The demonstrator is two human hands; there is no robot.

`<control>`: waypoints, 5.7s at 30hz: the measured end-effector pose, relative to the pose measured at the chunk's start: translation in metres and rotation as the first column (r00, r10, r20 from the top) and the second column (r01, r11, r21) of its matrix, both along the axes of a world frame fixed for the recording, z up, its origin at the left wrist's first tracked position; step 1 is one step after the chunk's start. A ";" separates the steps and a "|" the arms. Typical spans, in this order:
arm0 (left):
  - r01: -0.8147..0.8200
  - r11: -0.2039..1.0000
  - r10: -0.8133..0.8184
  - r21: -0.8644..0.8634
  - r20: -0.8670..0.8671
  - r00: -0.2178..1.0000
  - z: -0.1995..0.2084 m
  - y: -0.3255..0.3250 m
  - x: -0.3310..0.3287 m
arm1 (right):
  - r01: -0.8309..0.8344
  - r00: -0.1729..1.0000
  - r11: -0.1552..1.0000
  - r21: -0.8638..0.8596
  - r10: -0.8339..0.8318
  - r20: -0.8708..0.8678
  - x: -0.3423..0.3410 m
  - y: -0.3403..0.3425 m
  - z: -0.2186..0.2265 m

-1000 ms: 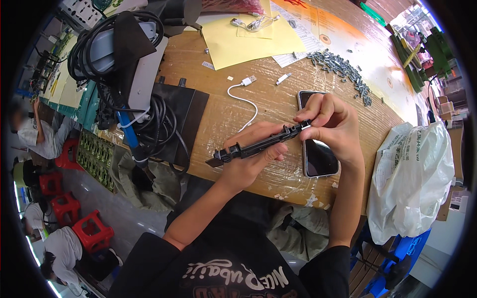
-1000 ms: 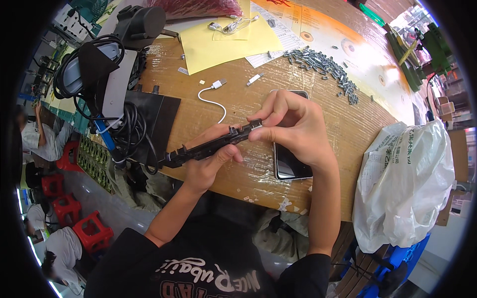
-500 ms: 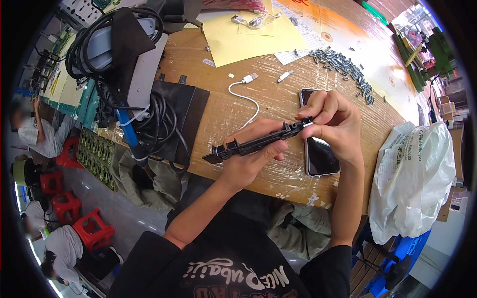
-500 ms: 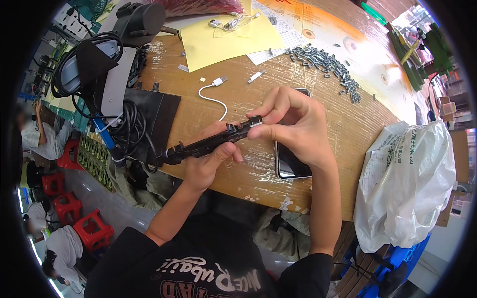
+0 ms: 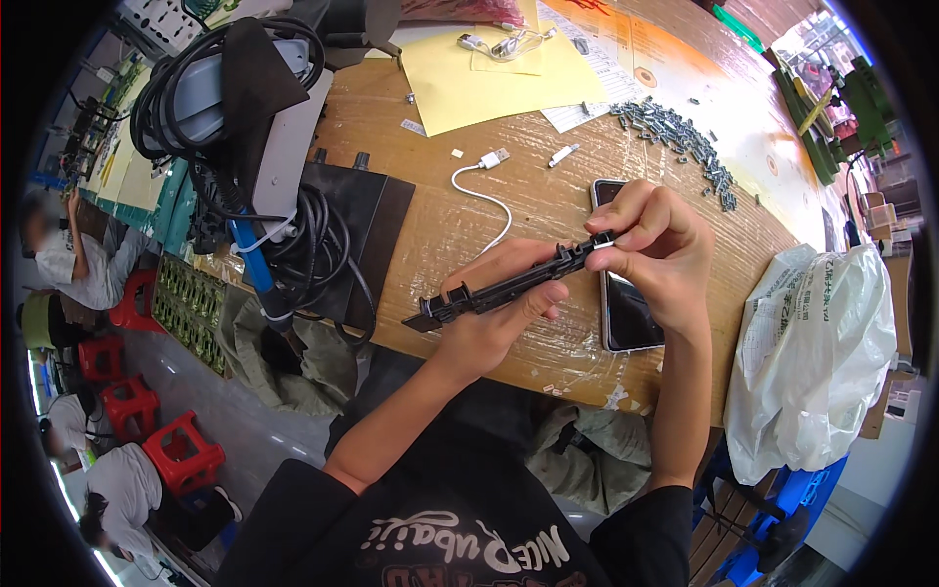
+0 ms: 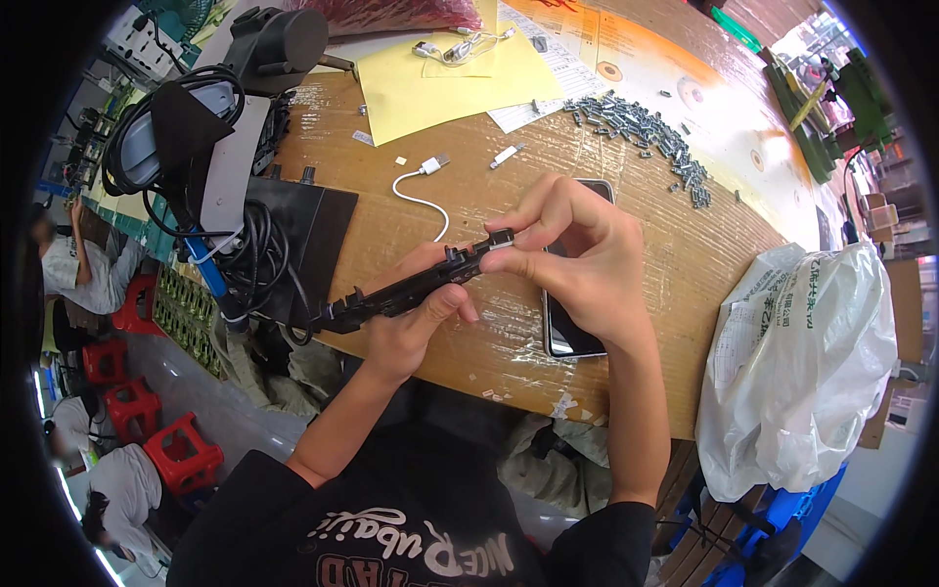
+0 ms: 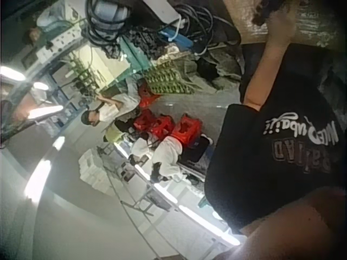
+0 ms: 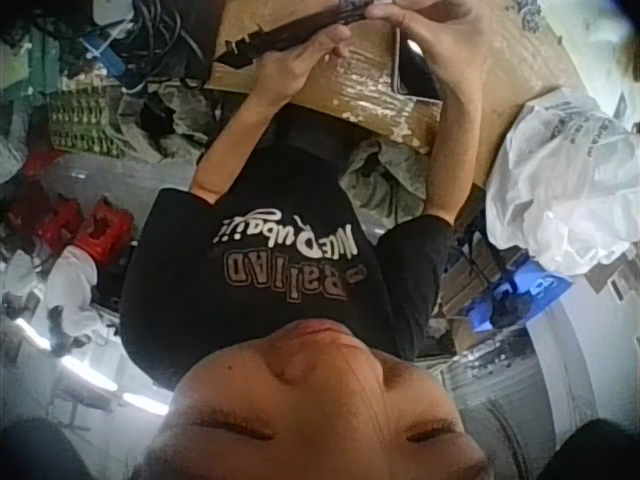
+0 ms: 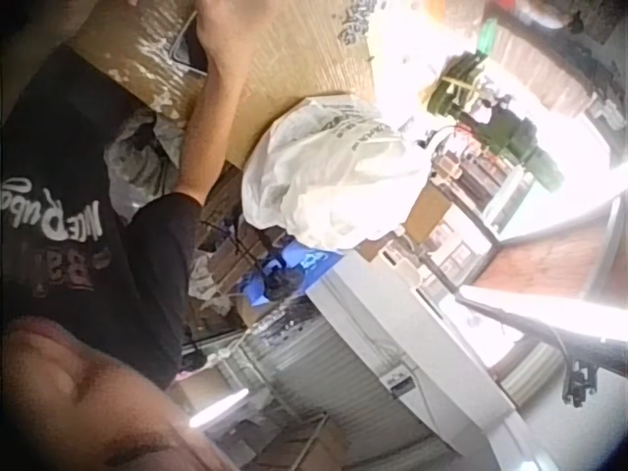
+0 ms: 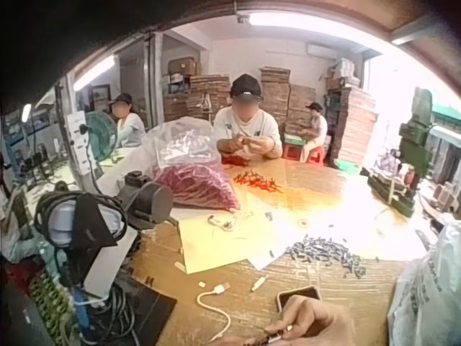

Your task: Assembling small black plastic components at a workshop table.

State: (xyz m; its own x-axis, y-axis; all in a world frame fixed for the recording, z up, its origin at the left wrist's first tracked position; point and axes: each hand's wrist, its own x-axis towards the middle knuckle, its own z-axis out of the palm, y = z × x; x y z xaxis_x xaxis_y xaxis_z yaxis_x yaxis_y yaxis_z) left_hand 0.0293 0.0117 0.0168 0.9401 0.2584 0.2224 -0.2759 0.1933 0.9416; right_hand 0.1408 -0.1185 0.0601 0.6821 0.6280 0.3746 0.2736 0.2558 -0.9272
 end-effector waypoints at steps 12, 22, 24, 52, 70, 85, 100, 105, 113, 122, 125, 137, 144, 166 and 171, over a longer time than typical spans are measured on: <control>0.076 0.996 -0.069 -0.036 0.158 0.985 0.002 0.001 0.002 | -0.111 0.989 0.990 0.083 0.118 -0.086 0.002 -0.002 -0.002; 0.078 0.996 -0.068 -0.042 0.202 0.977 0.001 0.003 0.001 | -0.145 0.979 0.979 0.146 0.163 -0.120 0.001 0.000 -0.005; 0.069 0.998 -0.066 -0.006 0.219 0.973 0.002 0.003 0.000 | -0.142 0.968 0.976 0.164 0.172 -0.183 -0.001 0.001 -0.005; 0.686 0.594 -0.786 -0.421 -0.120 0.607 0.011 0.010 0.003 | -0.522 0.774 0.834 0.179 0.552 -0.310 0.006 -0.005 -0.013; 0.406 0.876 -0.454 -0.261 -0.164 0.876 -0.011 0.009 -0.042 | -0.632 0.732 0.769 -0.096 0.551 -0.401 0.010 0.007 -0.022; -0.307 0.948 0.201 -0.087 -0.585 0.785 -0.040 0.067 -0.183 | -0.420 0.840 0.906 -0.045 0.370 -0.397 0.022 -0.001 -0.036; -0.561 0.752 0.321 -0.345 -0.553 0.769 -0.020 0.084 -0.190 | -0.378 0.870 0.923 -0.072 0.327 -0.369 0.022 -0.004 -0.038; -0.543 0.772 0.322 -0.329 -0.534 0.782 -0.022 0.085 -0.189 | -0.372 0.869 0.926 -0.067 0.322 -0.375 0.023 -0.004 -0.038; -0.528 0.792 0.327 -0.305 -0.518 0.790 -0.024 0.081 -0.187 | -0.384 0.867 0.921 -0.064 0.336 -0.368 0.024 -0.003 -0.039; -0.569 0.776 0.381 -0.272 -0.517 0.767 -0.027 0.081 -0.187 | -0.399 0.867 0.914 -0.073 0.350 -0.354 0.021 -0.001 -0.036; -0.572 0.779 0.394 -0.258 -0.508 0.766 -0.028 0.082 -0.186 | -0.406 0.864 0.911 -0.070 0.358 -0.353 0.021 0.001 -0.036; -0.549 0.815 0.419 -0.183 -0.468 0.778 -0.028 0.082 -0.186 | -0.405 0.865 0.911 -0.076 0.355 -0.354 0.022 -0.001 -0.037; -0.528 0.843 0.443 -0.106 -0.421 0.792 -0.036 0.085 -0.189 | -0.388 0.873 0.918 -0.088 0.335 -0.353 0.020 0.000 -0.036; -0.565 0.804 0.429 -0.186 -0.477 0.767 -0.033 0.089 -0.185 | -0.385 0.878 0.918 -0.099 0.331 -0.345 0.020 0.000 -0.035; -0.578 0.809 0.491 -0.104 -0.421 0.763 -0.025 0.093 -0.185 | -0.383 0.877 0.918 -0.100 0.328 -0.351 0.021 -0.002 -0.036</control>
